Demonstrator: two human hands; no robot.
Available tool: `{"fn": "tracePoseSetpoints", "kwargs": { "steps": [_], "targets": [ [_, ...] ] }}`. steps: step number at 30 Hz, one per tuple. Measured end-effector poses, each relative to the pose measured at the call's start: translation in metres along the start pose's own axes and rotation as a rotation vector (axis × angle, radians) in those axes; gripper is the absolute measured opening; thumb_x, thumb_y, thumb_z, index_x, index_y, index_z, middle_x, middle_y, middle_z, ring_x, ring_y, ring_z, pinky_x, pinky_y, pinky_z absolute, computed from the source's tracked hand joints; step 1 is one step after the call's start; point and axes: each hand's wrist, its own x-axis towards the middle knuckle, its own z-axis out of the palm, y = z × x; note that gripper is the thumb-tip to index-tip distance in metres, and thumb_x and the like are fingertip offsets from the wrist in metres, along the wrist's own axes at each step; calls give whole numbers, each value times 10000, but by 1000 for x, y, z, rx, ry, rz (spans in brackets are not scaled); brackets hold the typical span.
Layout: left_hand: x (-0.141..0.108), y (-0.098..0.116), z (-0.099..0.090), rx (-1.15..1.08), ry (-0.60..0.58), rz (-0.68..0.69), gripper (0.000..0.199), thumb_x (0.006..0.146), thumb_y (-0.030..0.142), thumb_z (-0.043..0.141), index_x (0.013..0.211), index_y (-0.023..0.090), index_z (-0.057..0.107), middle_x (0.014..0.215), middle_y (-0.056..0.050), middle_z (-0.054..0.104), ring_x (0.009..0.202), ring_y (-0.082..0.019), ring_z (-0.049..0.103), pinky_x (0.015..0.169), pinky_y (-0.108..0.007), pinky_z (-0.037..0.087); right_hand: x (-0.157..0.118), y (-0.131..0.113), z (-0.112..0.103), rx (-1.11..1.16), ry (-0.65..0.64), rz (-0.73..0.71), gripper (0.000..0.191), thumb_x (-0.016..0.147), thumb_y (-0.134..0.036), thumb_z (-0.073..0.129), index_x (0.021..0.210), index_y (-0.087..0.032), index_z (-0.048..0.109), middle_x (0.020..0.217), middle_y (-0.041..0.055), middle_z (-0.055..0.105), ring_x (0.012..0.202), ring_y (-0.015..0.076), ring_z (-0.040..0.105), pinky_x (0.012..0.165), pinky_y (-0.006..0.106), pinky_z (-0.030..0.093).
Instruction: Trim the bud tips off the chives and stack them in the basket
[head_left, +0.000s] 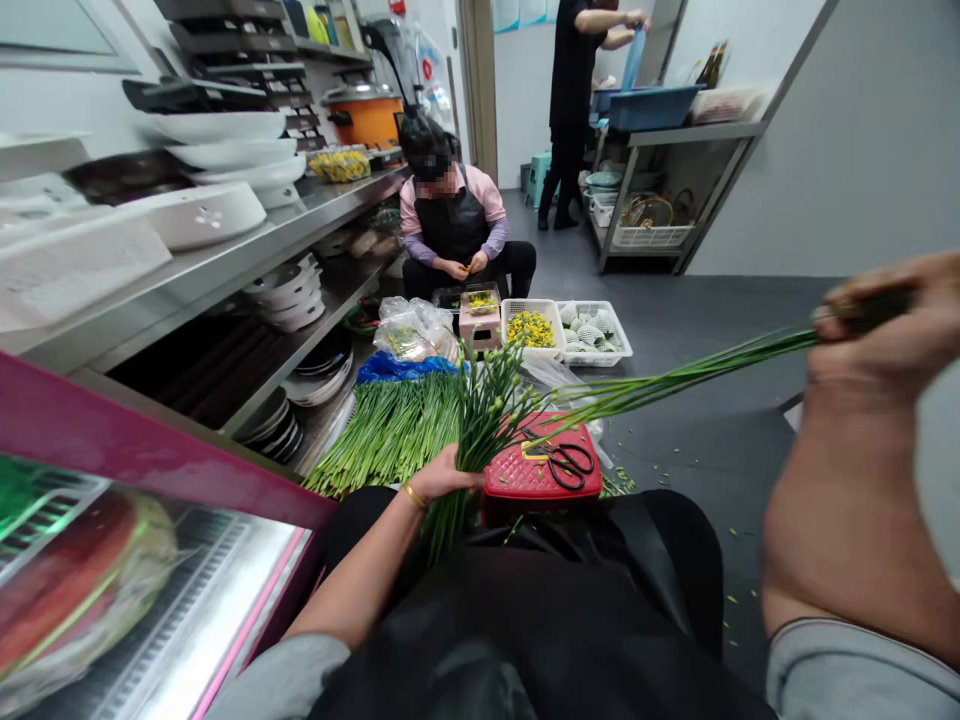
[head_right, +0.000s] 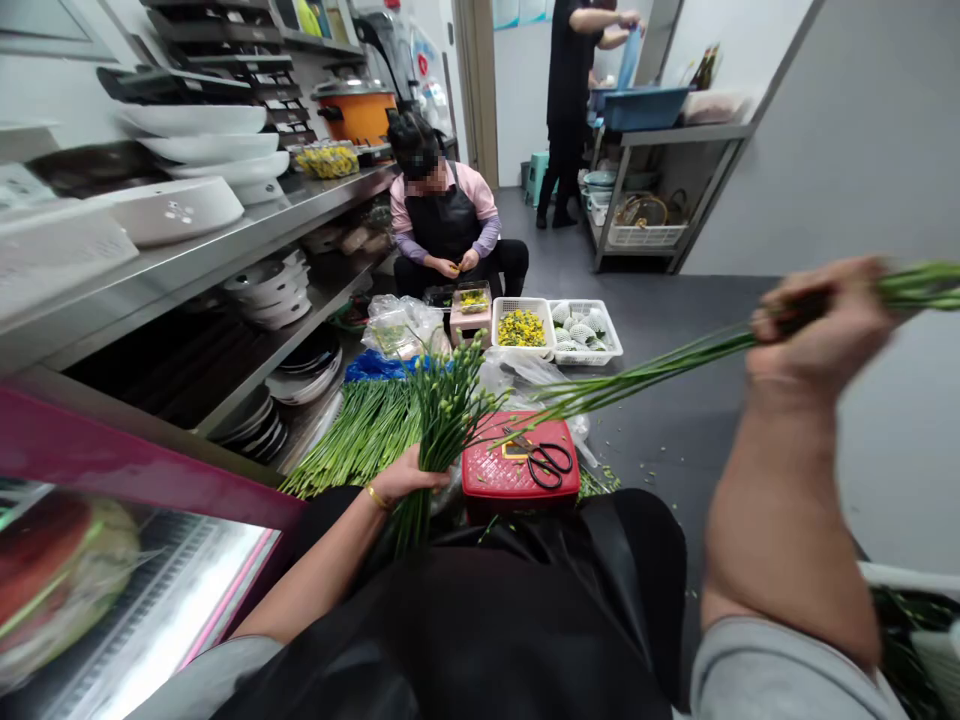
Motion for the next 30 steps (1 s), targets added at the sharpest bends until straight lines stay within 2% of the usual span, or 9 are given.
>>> {"fn": "tracePoseSetpoints", "kwargs": {
  "steps": [2,6,9,13,17,22,24,27,30],
  "targets": [
    [2,3,3,37,33,9,384,547,370,799,680,108,552,541,20,550,471,-79,475,481,-205,382,-14,11,40,183,211,-119,406,660,-505,704,543,-233,426,500,-15,364,454,89,362,386,247,169],
    [1,9,9,121,31,26,371,583,379,781,641,114,527,536,14,543,487,-89,475,490,-210,377,-43,39,119,326,-78,192,423,560,-485,790,609,-205,477,446,-88,286,366,32,221,349,213,107],
    [-1,10,11,139,43,27,372,576,372,789,677,114,542,558,29,528,497,-84,467,500,-209,372,-62,57,153,284,-325,397,418,545,-454,805,629,-180,502,427,-105,265,359,17,190,362,214,77],
    [-3,10,13,144,16,37,368,603,391,776,729,104,583,582,18,545,531,-101,506,529,-215,391,-73,64,171,275,-270,374,432,558,-391,808,536,-185,429,426,-89,276,376,18,191,374,229,93],
    [-5,10,11,104,-20,-3,377,592,394,781,708,110,561,543,22,539,481,-89,479,480,-204,371,-48,50,136,378,56,180,398,566,-447,786,560,-221,458,444,-78,273,384,50,214,357,240,127],
    [-9,6,1,34,-86,-15,368,551,355,801,662,115,546,526,22,538,458,-78,466,456,-197,362,12,28,9,403,359,-160,424,586,-488,745,520,-250,401,502,-52,241,433,62,257,417,276,149],
    [-10,4,-2,-20,-107,-8,356,547,359,794,626,113,550,505,16,537,441,-75,457,447,-198,355,26,26,-27,334,435,-264,479,555,-516,743,485,-237,360,510,-34,269,472,72,338,447,301,166],
    [-10,6,-3,-112,-152,8,331,536,345,779,538,114,542,459,4,522,416,-74,439,437,-207,339,26,30,-25,265,333,-248,496,506,-549,767,465,-248,375,515,-17,290,559,127,433,463,305,269],
    [-10,12,3,-180,-196,8,301,509,305,771,496,116,537,435,-1,512,387,-77,427,411,-215,308,2,41,34,320,96,4,459,547,-483,780,510,-238,394,479,-56,253,429,77,295,399,253,242]
  ]
}}
